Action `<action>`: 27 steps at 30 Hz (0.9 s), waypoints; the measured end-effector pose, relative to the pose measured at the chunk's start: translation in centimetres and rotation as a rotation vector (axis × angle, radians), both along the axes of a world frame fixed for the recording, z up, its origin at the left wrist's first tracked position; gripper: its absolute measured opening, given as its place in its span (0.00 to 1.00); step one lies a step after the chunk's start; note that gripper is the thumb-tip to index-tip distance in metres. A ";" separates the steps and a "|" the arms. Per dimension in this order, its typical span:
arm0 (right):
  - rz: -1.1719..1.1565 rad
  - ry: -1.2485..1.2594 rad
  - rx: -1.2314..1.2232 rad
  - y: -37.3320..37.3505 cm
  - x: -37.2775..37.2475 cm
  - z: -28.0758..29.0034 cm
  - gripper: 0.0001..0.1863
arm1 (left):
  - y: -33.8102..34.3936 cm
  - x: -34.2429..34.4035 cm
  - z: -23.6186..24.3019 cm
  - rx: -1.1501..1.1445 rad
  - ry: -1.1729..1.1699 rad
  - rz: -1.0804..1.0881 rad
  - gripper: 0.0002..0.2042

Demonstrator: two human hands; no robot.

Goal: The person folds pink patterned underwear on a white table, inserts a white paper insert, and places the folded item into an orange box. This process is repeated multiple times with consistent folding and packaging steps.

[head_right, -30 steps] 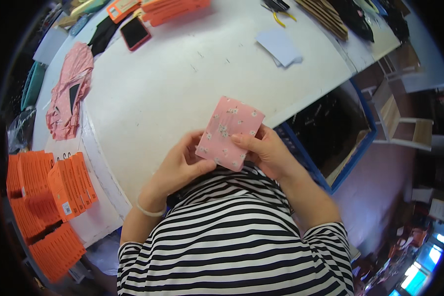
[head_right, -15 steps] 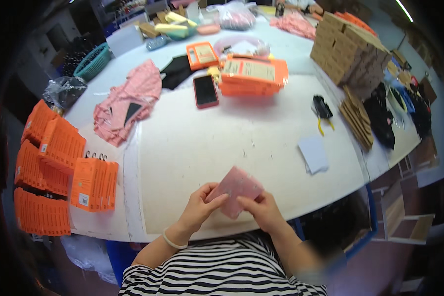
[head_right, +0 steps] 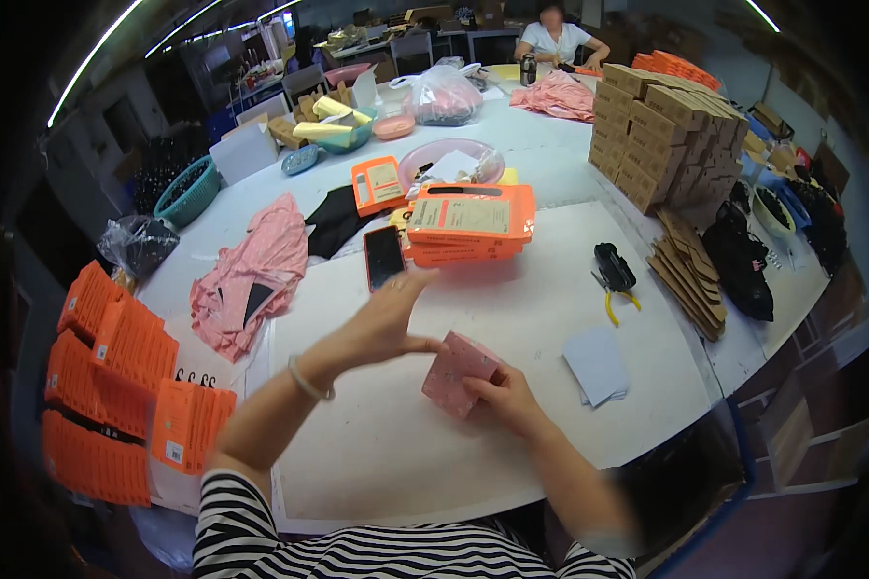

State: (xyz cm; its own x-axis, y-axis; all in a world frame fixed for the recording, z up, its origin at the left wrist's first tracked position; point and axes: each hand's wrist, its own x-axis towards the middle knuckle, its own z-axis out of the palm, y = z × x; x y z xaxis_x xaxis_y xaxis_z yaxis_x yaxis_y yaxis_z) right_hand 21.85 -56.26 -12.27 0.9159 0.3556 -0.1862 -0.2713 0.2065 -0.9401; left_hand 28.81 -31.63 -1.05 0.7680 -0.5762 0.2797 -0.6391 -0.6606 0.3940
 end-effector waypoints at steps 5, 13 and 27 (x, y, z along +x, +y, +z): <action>0.021 -0.095 0.025 0.0 0.1 -1.7 0.25 | -4.0 11.1 3.9 0.394 -0.093 -0.021 0.56; 0.065 -0.172 0.009 0.1 0.3 -3.5 0.28 | -8.3 19.3 4.7 0.683 0.086 0.073 0.58; -0.031 -0.155 0.007 0.6 0.7 -1.6 0.27 | 5.0 -6.8 2.0 -0.408 -0.083 0.213 0.59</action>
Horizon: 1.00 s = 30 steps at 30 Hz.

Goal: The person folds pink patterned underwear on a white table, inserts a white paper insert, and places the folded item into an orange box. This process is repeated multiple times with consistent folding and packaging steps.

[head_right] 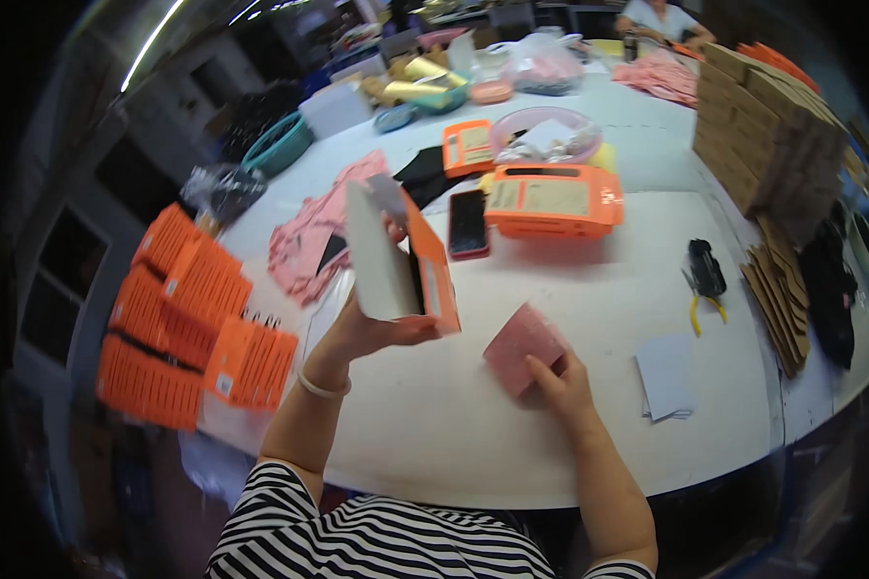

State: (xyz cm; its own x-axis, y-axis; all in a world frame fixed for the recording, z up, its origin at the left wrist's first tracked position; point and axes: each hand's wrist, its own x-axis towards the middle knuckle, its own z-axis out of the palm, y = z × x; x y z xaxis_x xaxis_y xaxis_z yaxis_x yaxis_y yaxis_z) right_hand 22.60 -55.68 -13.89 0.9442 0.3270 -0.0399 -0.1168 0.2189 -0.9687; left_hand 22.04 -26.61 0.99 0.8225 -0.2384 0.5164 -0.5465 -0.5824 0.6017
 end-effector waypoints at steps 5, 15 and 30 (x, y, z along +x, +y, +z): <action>0.003 -0.017 -0.003 0.4 -1.2 0.2 0.27 | 0.8 -9.5 -2.9 -0.385 0.088 0.072 0.58; -0.013 0.088 0.157 1.1 -4.4 3.7 0.20 | 1.4 -17.0 -3.6 0.308 0.214 0.341 0.53; 0.356 0.283 -0.221 2.8 -11.6 11.1 0.20 | 3.6 -17.6 -6.2 0.250 0.323 -0.054 0.63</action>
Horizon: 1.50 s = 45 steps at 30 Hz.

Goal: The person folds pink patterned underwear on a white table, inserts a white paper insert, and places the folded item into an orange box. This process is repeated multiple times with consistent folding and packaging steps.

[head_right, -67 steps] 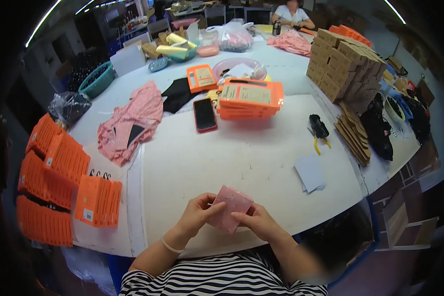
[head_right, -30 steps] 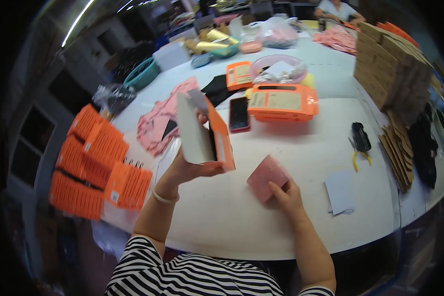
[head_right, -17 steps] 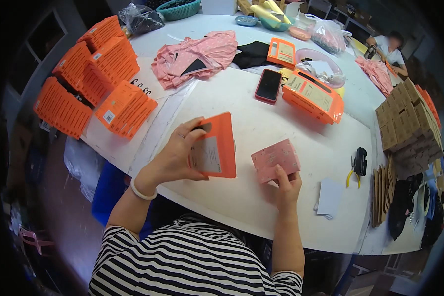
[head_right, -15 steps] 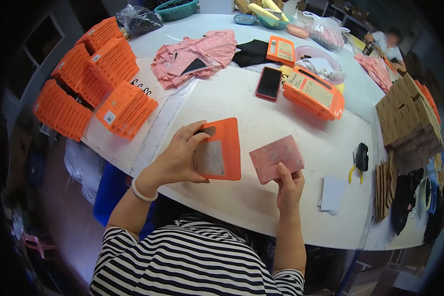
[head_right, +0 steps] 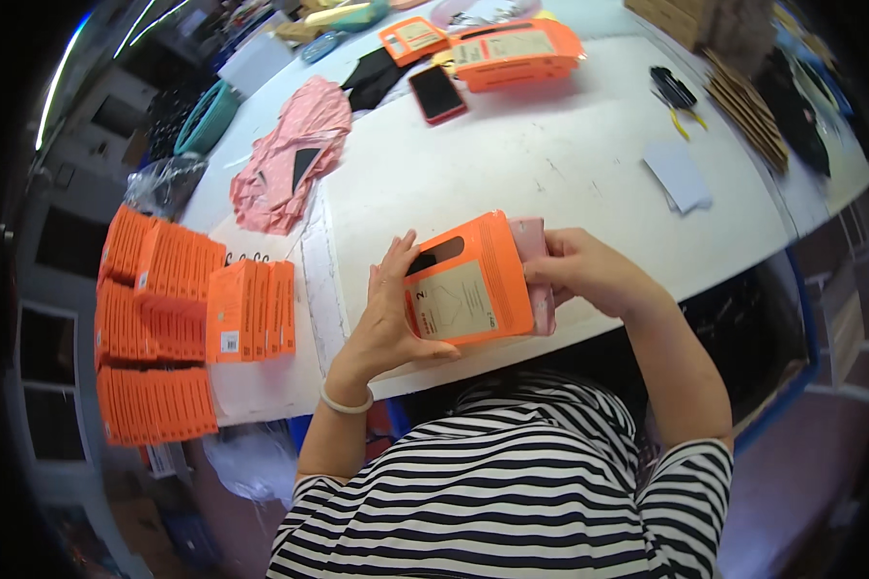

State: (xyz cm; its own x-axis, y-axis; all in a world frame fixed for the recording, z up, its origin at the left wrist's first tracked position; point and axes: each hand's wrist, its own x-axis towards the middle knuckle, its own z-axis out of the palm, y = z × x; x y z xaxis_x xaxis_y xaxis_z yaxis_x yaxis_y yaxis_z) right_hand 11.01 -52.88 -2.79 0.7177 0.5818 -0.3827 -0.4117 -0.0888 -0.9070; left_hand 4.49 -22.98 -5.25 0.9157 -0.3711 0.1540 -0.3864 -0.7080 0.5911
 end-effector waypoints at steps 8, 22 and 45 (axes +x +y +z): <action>-0.691 -0.156 0.336 -1.3 -2.1 0.3 0.20 | 1.4 -0.2 -3.1 -0.392 -0.125 0.047 0.59; -0.198 -0.268 0.250 0.1 0.1 4.7 0.21 | 0.5 0.8 -1.4 -0.067 -0.246 0.077 0.60; -0.200 -0.381 0.208 -2.5 -0.1 4.5 0.24 | -1.7 3.4 -2.5 -0.147 -0.308 0.056 0.58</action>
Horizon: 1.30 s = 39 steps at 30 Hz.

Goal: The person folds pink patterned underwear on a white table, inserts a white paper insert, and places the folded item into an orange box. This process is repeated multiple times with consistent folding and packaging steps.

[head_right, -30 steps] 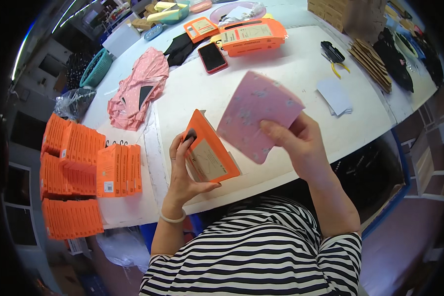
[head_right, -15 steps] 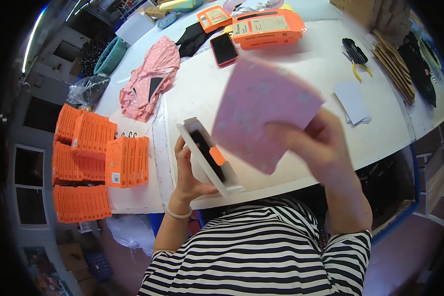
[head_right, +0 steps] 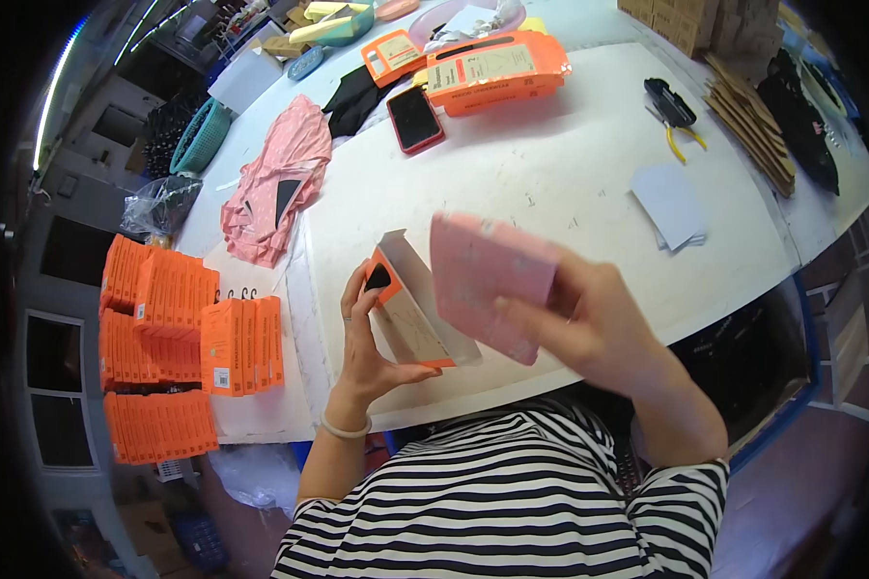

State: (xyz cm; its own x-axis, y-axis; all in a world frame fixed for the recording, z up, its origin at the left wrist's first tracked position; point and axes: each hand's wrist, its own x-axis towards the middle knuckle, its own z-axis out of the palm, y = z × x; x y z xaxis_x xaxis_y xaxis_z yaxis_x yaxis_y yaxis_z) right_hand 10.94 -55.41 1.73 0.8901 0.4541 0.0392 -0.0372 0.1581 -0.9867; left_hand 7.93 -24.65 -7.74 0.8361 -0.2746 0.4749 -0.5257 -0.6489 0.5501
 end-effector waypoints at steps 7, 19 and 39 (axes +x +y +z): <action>-0.094 -0.059 -0.115 0.7 0.4 -1.1 0.23 | -0.6 0.3 1.4 0.088 0.047 0.011 0.54; 0.365 0.463 -0.369 0.3 4.0 -2.9 0.21 | -1.0 0.4 2.8 0.350 0.252 -0.078 0.51; 0.454 0.688 -0.257 1.4 2.2 -8.0 0.22 | 1.0 4.6 5.7 0.878 0.745 -0.418 0.34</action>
State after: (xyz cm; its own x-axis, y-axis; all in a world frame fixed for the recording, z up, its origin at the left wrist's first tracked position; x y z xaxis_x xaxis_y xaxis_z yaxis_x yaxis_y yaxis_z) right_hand 13.17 -54.04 -6.28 0.4079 0.6927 -0.5948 -0.6453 -0.2422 -0.7245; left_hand 12.50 -23.62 -2.09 0.5950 -0.5728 -0.5639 -0.5259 -0.8079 0.2659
